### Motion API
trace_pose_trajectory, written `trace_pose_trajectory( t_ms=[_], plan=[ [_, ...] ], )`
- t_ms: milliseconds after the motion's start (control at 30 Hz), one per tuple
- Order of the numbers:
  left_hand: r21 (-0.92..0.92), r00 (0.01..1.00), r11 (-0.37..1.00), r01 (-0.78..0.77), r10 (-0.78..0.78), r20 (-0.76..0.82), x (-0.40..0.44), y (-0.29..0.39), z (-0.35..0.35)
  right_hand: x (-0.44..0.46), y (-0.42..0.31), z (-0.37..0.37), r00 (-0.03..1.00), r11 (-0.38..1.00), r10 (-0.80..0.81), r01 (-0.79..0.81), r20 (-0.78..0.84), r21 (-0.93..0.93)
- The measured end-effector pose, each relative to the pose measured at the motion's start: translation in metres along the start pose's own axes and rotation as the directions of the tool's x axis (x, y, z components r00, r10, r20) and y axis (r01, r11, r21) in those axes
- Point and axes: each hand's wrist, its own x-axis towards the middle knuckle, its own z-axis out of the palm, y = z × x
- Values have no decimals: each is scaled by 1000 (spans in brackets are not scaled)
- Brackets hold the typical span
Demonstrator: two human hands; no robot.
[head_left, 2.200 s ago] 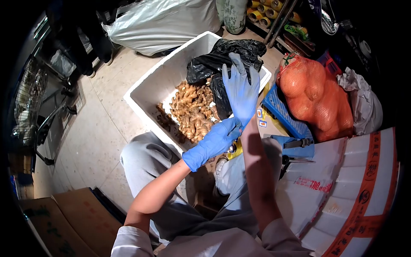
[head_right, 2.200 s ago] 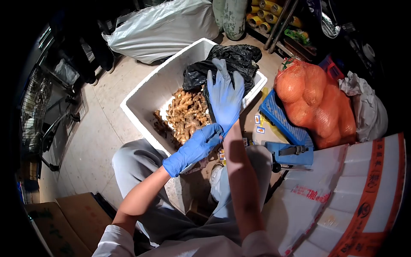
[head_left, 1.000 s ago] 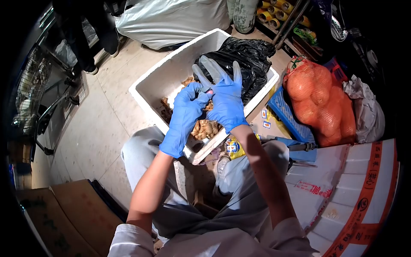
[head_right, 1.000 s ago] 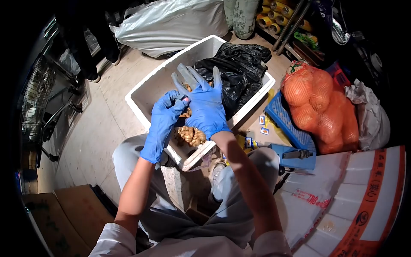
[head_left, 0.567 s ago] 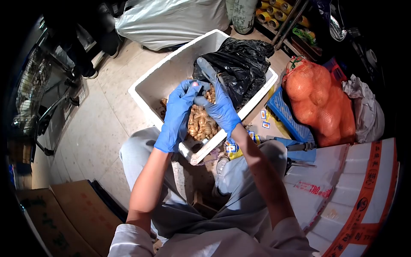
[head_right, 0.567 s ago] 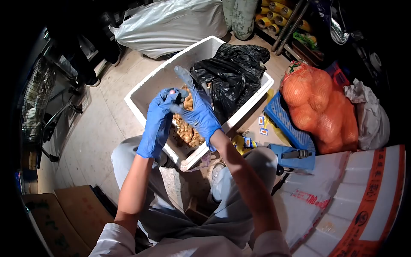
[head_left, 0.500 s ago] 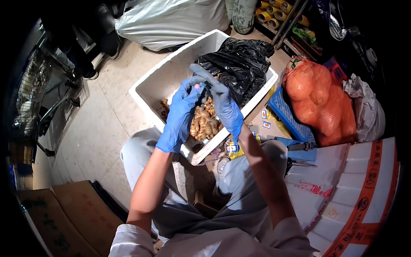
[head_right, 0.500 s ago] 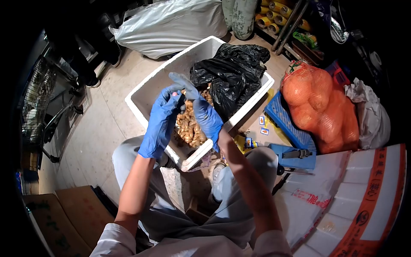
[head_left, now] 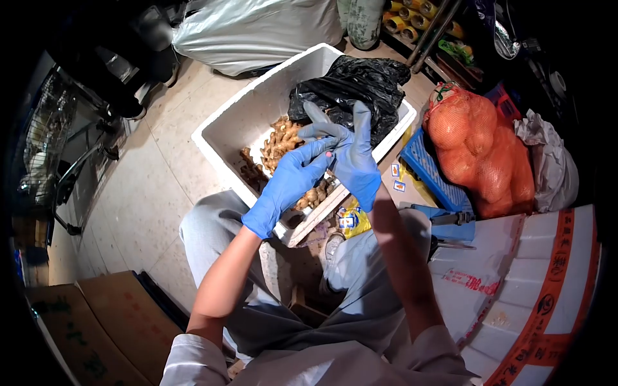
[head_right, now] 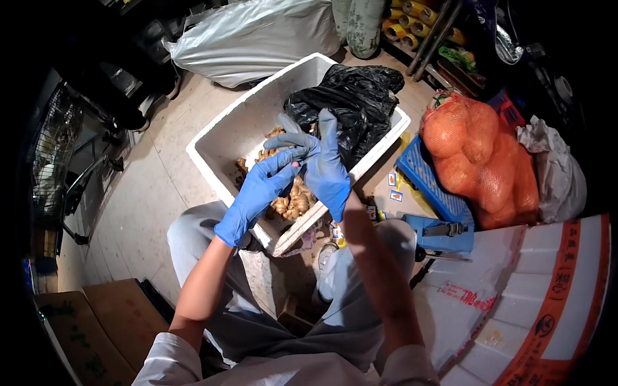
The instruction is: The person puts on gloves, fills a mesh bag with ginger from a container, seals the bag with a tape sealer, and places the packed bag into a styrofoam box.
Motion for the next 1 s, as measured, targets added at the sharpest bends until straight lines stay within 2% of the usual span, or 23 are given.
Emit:
trace_pose_trajectory(
  t_ms=[67,100,133,200,233,267,300,333,367,400,467,533,567,600,667,700,733,800,833,867,933,967,1000],
  plan=[
    [14,999,999,33,-33,-21,1,-1,-1,10,-5,26,942,947,-295,311,-158,85],
    [-10,987,998,-55,53,-150,2,-3,0,7,-8,24,972,936,-211,231,-102,266],
    [-21,951,989,-145,133,-278,4,-3,2,7,-8,25,973,936,-209,229,-102,266],
    [-112,932,966,-233,189,-310,5,0,2,7,-5,28,977,962,-215,212,-3,172],
    [-2,963,990,-139,135,-233,5,-3,-1,5,-6,27,986,971,-129,103,108,214],
    [114,984,992,-51,69,-163,7,-7,-3,3,-4,28,990,981,-118,103,81,167],
    [200,983,978,-61,94,-157,10,-20,-5,3,0,30,987,987,-160,160,3,20],
    [199,983,978,-60,93,-158,8,-15,-5,3,0,35,975,971,-211,201,-68,-131],
    [192,997,981,5,9,-72,4,-6,-6,0,0,31,975,971,-210,199,-70,-130],
    [191,997,979,70,-74,15,2,-1,-7,-3,0,24,992,976,-88,68,-92,-205],
    [264,998,964,-1,-14,54,4,-8,-4,-3,-1,17,992,960,27,-60,-123,-274],
    [29,995,997,-70,72,-63,4,-10,2,1,-3,14,994,997,-81,81,78,2],
    [-45,991,997,-58,52,-121,6,-11,2,1,-6,19,980,991,-131,125,147,51],
    [-47,991,997,-58,52,-121,6,-10,2,4,0,18,981,991,-130,124,146,50],
    [-8,891,966,-257,234,-390,5,1,1,9,9,18,954,954,-296,298,56,-23],
    [8,845,936,-351,321,-427,5,8,1,9,11,18,937,937,-346,347,40,-28],
    [10,847,937,-349,320,-424,4,7,2,9,12,20,918,918,-395,396,25,-34],
    [27,973,994,-105,109,-204,1,4,4,6,13,22,939,931,-336,342,71,-125],
    [-1,990,996,89,-89,-106,-1,10,2,6,11,24,935,934,-354,354,-2,-38],
    [-3,990,996,91,-91,-107,0,9,2,5,7,24,936,935,-352,351,-2,-38],
    [179,991,977,-116,126,-48,2,3,5,2,0,21,933,921,-359,359,25,-150],
    [231,966,954,-192,226,-128,4,-5,10,5,5,22,929,919,-367,356,-43,-168],
    [226,965,954,-195,227,-128,4,-8,11,4,13,18,925,898,-377,353,-47,-264]
  ],
)
